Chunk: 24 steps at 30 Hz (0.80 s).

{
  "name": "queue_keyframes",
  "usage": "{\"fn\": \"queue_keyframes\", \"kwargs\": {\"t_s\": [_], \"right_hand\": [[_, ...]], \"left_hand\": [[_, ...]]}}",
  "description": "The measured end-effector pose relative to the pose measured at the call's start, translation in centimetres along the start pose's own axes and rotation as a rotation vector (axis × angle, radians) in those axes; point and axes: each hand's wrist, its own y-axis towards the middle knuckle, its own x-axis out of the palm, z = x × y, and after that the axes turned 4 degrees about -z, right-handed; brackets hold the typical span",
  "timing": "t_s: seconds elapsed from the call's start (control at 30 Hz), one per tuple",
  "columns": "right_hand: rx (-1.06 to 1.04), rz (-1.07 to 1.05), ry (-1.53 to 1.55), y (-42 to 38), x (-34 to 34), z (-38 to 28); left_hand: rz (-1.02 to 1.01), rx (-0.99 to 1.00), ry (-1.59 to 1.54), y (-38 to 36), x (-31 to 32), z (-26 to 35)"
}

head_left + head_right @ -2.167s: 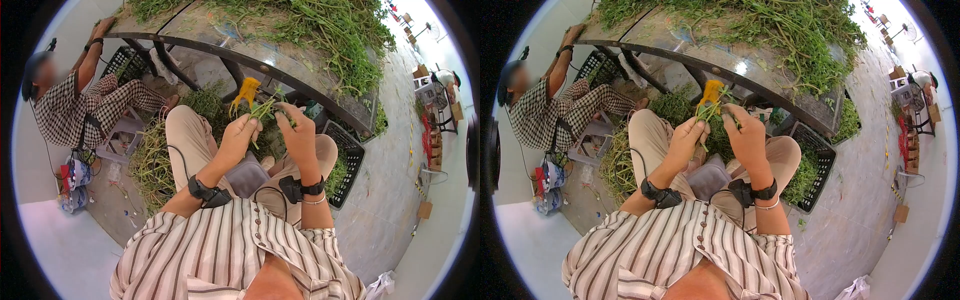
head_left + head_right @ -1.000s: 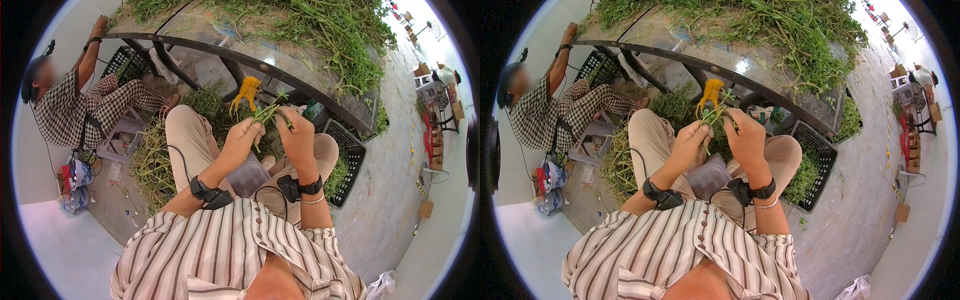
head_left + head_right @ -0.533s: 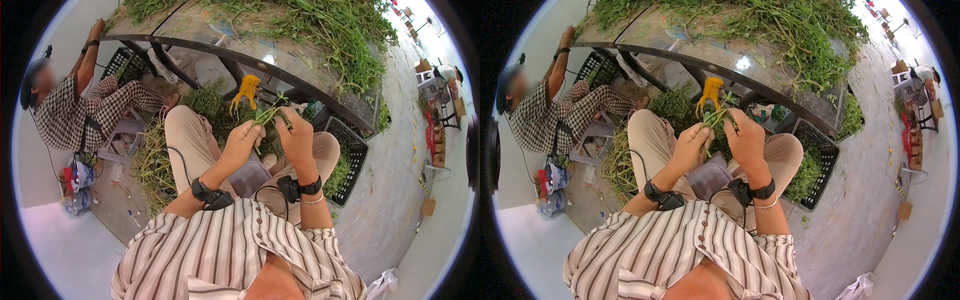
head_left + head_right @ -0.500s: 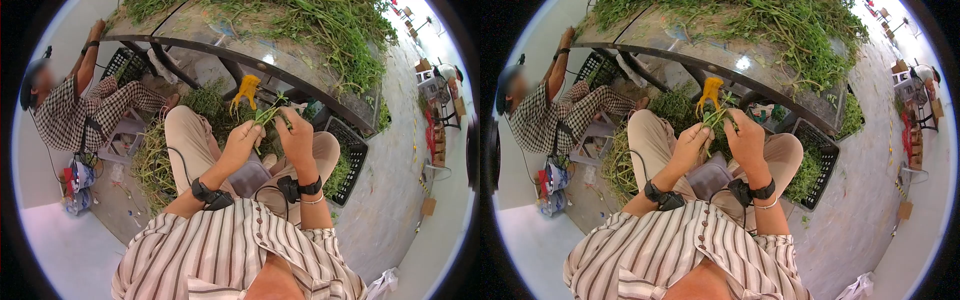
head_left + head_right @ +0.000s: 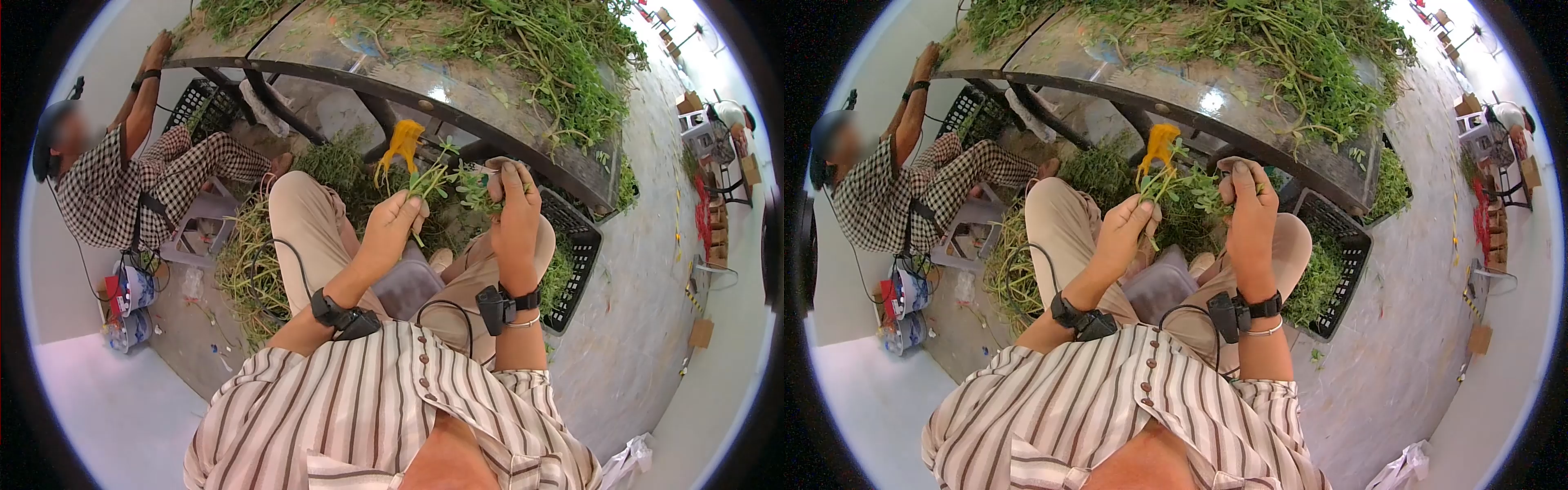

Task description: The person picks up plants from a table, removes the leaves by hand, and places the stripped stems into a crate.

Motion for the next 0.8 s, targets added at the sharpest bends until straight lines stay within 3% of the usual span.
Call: {"fn": "queue_keyframes", "kwargs": {"t_s": [0.57,0.67,0.8], "right_hand": [[0.121,0.09,0.076,-0.6,0.2,-0.8],[0.058,-0.03,0.149,0.0,-0.7,0.6],[0.041,-0.126,-0.102,-0.6,0.0,0.1]], "left_hand": [[0.038,-0.068,-0.141,0.0,-0.4,0.0],[0.037,-0.077,-0.135,-0.1,-0.5,0.0],[0.027,-0.036,-0.081,-0.1,-0.4,0.1]]}}
